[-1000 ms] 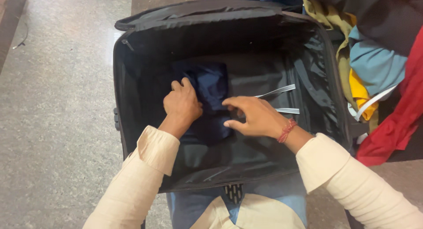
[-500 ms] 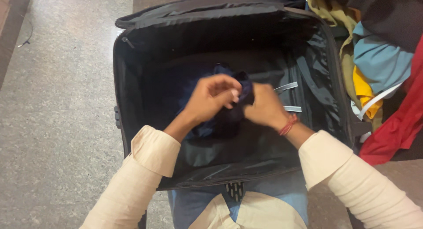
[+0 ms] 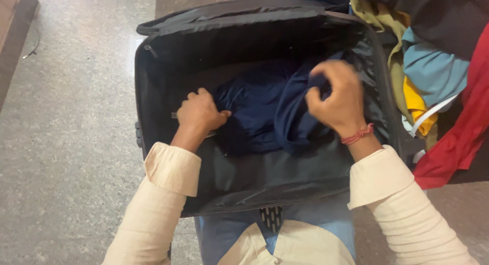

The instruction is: The person places a blue garment into a black suitcase, followed by black trousers and a red item, then folds the lid down and pulls the zipper to close it.

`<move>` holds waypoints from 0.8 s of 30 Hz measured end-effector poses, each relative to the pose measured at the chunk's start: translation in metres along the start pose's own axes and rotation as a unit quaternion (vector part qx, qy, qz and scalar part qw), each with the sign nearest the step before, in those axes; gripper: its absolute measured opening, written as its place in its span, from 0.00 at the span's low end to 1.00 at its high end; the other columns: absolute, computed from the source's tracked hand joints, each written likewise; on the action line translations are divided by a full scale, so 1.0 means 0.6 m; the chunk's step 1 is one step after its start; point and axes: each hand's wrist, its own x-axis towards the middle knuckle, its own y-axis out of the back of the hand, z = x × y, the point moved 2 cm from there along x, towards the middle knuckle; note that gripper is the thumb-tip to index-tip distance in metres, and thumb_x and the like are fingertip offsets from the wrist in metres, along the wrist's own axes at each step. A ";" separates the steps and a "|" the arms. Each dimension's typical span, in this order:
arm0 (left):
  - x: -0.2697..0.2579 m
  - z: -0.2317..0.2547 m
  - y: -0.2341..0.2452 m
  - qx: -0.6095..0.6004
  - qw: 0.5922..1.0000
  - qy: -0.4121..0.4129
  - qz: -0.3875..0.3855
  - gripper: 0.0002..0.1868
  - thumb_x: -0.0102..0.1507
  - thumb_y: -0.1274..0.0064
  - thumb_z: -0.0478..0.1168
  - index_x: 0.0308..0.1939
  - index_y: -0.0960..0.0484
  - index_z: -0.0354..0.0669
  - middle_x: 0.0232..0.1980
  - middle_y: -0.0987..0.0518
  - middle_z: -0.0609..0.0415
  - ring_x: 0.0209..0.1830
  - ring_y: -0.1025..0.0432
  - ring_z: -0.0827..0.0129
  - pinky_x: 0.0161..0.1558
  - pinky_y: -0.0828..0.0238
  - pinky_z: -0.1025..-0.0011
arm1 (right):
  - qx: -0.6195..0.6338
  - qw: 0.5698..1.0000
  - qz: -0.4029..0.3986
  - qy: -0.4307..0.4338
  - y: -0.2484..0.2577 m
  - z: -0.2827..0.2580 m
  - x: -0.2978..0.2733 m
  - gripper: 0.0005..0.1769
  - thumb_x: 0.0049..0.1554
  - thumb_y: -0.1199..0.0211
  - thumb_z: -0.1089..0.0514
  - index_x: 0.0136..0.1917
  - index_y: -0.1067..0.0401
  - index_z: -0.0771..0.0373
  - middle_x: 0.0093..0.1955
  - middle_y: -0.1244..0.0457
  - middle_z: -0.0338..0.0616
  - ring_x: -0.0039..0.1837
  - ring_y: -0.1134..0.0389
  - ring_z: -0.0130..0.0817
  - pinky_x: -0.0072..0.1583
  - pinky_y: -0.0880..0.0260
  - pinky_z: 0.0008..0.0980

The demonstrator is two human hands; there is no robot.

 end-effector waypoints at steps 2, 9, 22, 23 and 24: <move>0.002 0.000 -0.012 -0.017 1.000 -0.008 -0.008 0.45 0.52 0.29 0.61 0.58 0.29 0.31 0.57 0.24 0.33 0.57 0.26 0.41 0.53 0.26 0.52 | 0.003 0.996 -0.093 0.014 -0.020 0.003 -0.014 0.24 0.50 0.30 0.53 0.60 0.29 0.57 0.64 0.34 0.47 0.68 0.35 0.47 0.68 0.35 0.41; 0.023 0.000 -0.046 -0.048 0.998 0.013 -0.047 0.32 0.52 0.30 0.55 0.51 0.19 0.36 0.54 0.18 0.39 0.55 0.23 0.47 0.55 0.25 0.56 | -0.223 0.925 -0.115 0.285 -0.083 0.000 -0.074 0.43 0.28 0.23 0.43 0.59 0.20 0.53 0.67 0.33 0.58 0.69 0.37 0.52 0.63 0.43 0.59; 0.034 0.005 0.006 -0.625 0.780 0.011 -0.036 0.20 0.63 0.42 0.35 0.56 0.28 0.29 0.44 0.18 0.44 0.43 0.21 0.59 0.46 0.19 0.63 | -0.069 0.952 0.274 0.118 0.052 -0.022 -0.006 0.34 0.46 0.47 0.71 0.68 0.40 0.73 0.65 0.38 0.65 0.66 0.36 0.62 0.69 0.37 0.49; 0.024 0.009 0.016 -0.625 0.780 0.012 -0.036 0.20 0.63 0.42 0.35 0.56 0.28 0.29 0.44 0.18 0.44 0.43 0.21 0.59 0.46 0.19 0.63 | -0.068 0.952 0.274 0.118 0.055 -0.034 -0.007 0.34 0.46 0.47 0.71 0.68 0.40 0.73 0.65 0.38 0.65 0.66 0.36 0.62 0.69 0.37 0.49; 0.014 0.016 0.025 -0.670 0.739 -0.031 -0.066 0.19 0.63 0.42 0.35 0.55 0.27 0.32 0.45 0.18 0.46 0.43 0.21 0.61 0.46 0.18 0.64 | -0.034 0.968 0.207 0.139 0.054 -0.048 -0.010 0.35 0.47 0.43 0.69 0.69 0.38 0.68 0.67 0.37 0.62 0.70 0.36 0.58 0.72 0.37 0.48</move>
